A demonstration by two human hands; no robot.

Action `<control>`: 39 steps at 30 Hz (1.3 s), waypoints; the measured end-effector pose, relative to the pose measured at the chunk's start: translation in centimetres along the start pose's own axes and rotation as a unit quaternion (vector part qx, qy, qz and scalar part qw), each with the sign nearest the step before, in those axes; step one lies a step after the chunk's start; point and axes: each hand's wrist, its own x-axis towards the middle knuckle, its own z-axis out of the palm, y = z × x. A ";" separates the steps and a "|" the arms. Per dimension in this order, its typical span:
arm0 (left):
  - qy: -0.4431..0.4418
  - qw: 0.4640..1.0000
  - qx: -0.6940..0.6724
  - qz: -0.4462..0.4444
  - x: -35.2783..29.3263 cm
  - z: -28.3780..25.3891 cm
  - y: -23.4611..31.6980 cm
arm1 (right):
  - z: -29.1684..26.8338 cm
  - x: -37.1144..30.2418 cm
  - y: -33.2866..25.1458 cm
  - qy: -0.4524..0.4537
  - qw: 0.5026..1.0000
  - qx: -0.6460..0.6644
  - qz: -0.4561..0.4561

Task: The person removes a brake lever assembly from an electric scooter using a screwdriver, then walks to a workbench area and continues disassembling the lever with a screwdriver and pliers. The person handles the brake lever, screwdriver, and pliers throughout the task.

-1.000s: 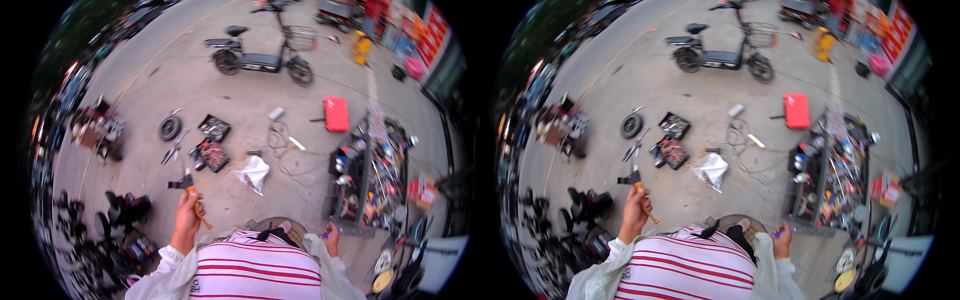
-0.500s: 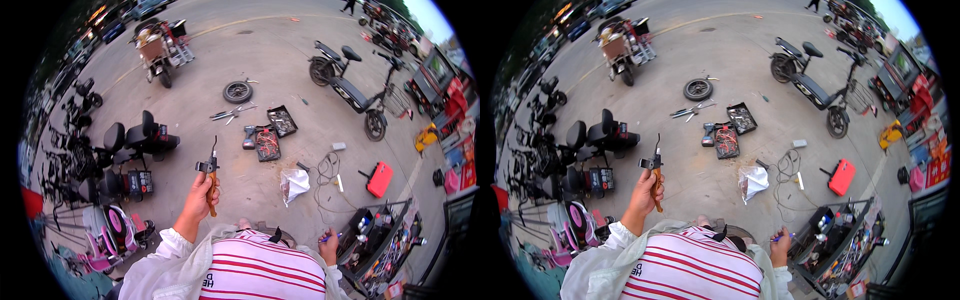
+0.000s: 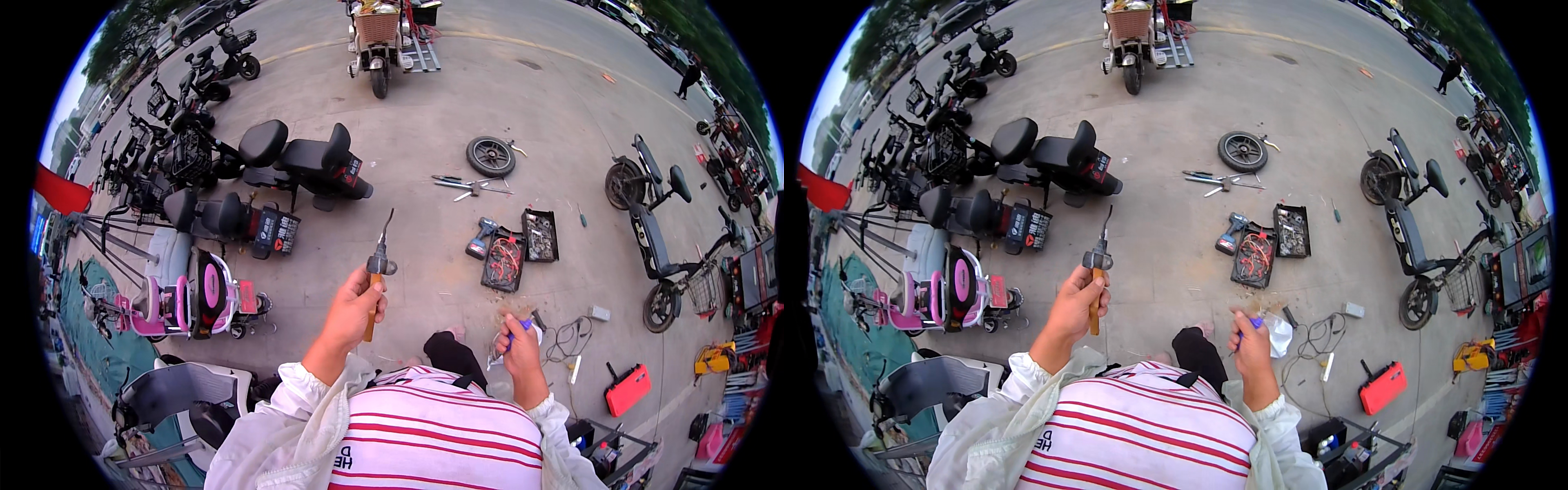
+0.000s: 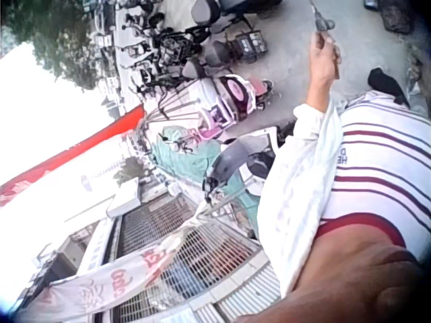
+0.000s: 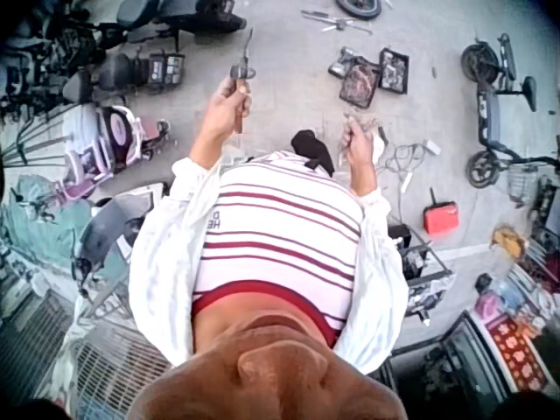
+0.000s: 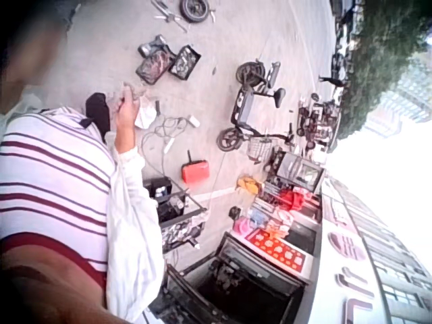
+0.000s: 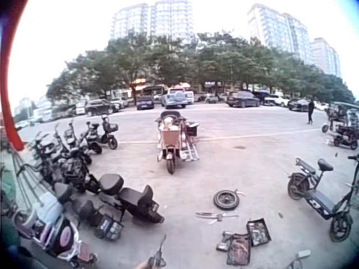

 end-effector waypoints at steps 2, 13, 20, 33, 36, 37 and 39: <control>-0.010 1.000 -0.021 -0.017 1.9 0.6 0.7 | 4.0 1.4 -2.7 -0.075 0.997 -0.017 0.005; -0.045 0.995 0.088 0.005 15.7 9.3 3.9 | 15.0 10.0 -15.1 -0.273 0.956 -0.091 -0.063; -0.057 0.995 0.084 -0.010 21.9 11.4 6.8 | 15.6 18.0 -17.8 -0.289 0.954 -0.075 -0.007; -0.061 0.996 0.064 -0.034 41.1 7.3 11.3 | 23.6 34.3 -21.2 -0.130 0.969 -0.176 -0.112; -0.056 0.997 0.051 -0.003 46.8 5.9 14.4 | 27.3 38.7 -22.1 -0.036 0.933 -0.275 -0.229; -0.054 0.998 0.043 0.005 48.5 5.4 15.6 | 28.8 40.1 -22.7 -0.009 0.914 -0.308 -0.263; -0.055 0.998 0.034 0.019 52.0 4.4 17.6 | 32.1 42.6 -23.9 -0.011 0.896 -0.319 -0.309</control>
